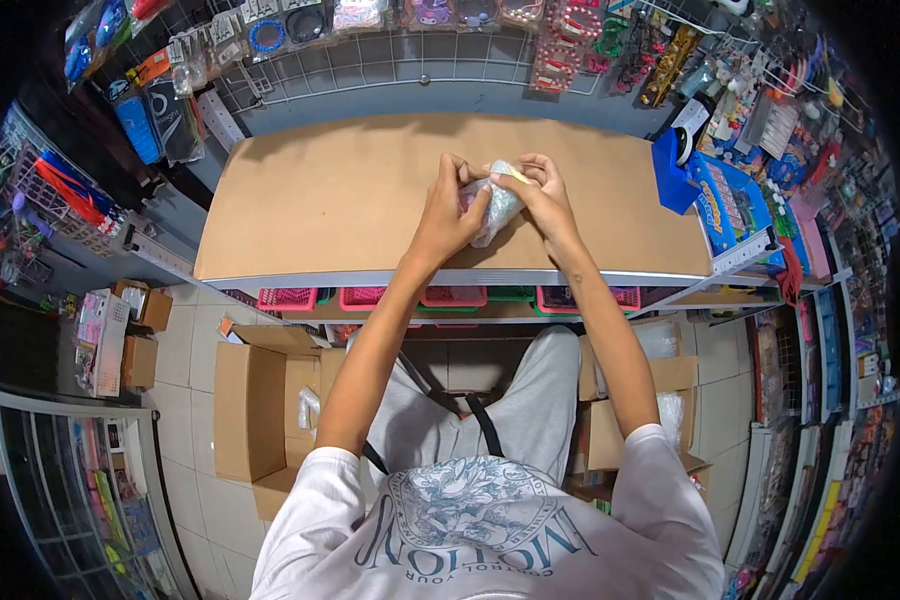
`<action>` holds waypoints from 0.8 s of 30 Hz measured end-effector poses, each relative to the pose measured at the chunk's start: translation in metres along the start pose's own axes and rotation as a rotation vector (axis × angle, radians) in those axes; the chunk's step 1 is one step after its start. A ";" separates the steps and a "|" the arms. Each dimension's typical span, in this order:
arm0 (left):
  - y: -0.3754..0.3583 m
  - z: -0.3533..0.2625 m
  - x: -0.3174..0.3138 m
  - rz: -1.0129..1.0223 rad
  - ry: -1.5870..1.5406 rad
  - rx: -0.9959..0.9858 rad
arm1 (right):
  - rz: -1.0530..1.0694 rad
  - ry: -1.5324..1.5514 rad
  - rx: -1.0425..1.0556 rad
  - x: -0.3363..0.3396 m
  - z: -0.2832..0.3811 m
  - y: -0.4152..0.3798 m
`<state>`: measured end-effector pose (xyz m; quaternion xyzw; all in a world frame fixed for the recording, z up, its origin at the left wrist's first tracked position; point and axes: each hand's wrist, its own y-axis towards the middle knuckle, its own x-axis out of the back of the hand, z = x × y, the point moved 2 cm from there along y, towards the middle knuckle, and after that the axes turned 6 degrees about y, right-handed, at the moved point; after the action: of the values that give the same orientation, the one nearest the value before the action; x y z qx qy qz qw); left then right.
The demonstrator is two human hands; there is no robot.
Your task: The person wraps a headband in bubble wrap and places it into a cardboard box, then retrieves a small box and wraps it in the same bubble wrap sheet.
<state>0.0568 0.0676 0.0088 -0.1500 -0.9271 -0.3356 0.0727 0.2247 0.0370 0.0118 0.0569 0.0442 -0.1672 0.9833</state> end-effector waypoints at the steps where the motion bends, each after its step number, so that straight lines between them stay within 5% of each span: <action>1: 0.000 0.001 0.000 -0.002 -0.013 0.001 | -0.011 -0.020 0.010 0.001 -0.006 0.001; 13: -0.016 -0.048 0.017 0.233 0.477 -0.279 | 0.104 0.102 -0.069 0.011 -0.003 0.000; 19: -0.018 -0.022 0.024 0.221 0.313 -0.191 | 0.270 0.111 -0.167 0.029 0.011 0.001; 22: -0.018 -0.019 0.032 0.178 0.094 0.125 | 0.354 0.136 0.010 0.033 0.014 -0.010; 24: -0.025 -0.020 0.029 0.138 -0.401 0.457 | 0.415 0.111 0.251 0.024 0.031 -0.030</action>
<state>0.0216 0.0432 0.0161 -0.2557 -0.9620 -0.0766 -0.0574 0.2391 -0.0028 0.0371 0.1953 0.0642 0.0373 0.9779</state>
